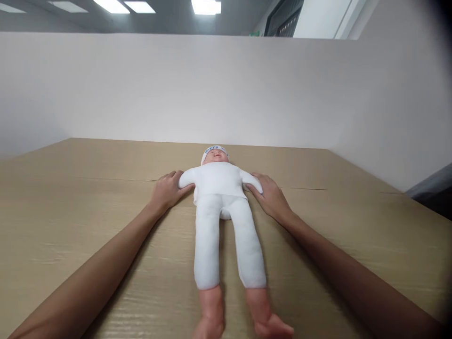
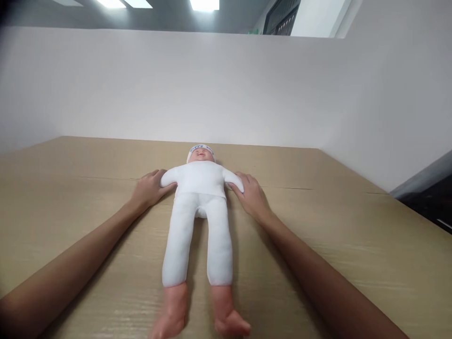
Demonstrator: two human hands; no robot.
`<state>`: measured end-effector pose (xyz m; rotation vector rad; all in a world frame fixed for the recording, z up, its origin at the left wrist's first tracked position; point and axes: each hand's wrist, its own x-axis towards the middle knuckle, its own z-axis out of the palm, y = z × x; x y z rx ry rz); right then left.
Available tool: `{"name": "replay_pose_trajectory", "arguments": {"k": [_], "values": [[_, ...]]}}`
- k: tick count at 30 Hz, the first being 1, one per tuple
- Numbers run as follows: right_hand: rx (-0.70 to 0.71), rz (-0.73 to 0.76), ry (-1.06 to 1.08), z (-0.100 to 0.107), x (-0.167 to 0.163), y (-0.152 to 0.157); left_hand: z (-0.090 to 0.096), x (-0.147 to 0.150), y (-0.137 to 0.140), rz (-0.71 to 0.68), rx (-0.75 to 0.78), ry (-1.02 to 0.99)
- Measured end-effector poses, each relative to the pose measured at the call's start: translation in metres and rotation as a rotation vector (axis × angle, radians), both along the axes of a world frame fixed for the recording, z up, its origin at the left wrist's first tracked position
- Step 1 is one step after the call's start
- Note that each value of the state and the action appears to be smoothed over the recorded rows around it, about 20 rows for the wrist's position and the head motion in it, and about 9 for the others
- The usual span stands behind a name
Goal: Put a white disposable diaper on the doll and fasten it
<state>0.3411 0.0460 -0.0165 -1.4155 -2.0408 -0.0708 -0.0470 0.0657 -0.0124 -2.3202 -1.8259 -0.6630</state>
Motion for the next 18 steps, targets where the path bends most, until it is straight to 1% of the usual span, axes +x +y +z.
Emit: {"name": "replay_pose_trajectory", "arguments": {"k": [4, 6, 8, 10, 12, 15, 18], "values": [[-0.003, -0.030, -0.001, -0.004, 0.002, 0.044, -0.001, 0.006, 0.045, 0.028, 0.046, 0.036], [-0.004, -0.033, 0.005, -0.004, 0.003, 0.059, -0.002, 0.010, 0.062, 0.034, 0.061, 0.057], [-0.007, -0.023, 0.013, -0.003, 0.006, 0.068, -0.004, 0.012, 0.073, 0.031, 0.074, 0.072], [-0.017, 0.010, 0.005, -0.003, 0.013, 0.069, -0.007, 0.009, 0.077, 0.008, 0.084, 0.079], [-0.027, 0.063, -0.026, -0.005, 0.024, 0.066, -0.010, -0.002, 0.075, -0.039, 0.100, 0.087], [-0.047, 0.118, -0.063, -0.008, 0.045, 0.061, -0.011, -0.028, 0.071, -0.116, 0.115, 0.099], [-0.108, 0.145, -0.047, -0.012, 0.058, 0.061, -0.012, -0.051, 0.076, -0.187, 0.078, 0.079]]}}
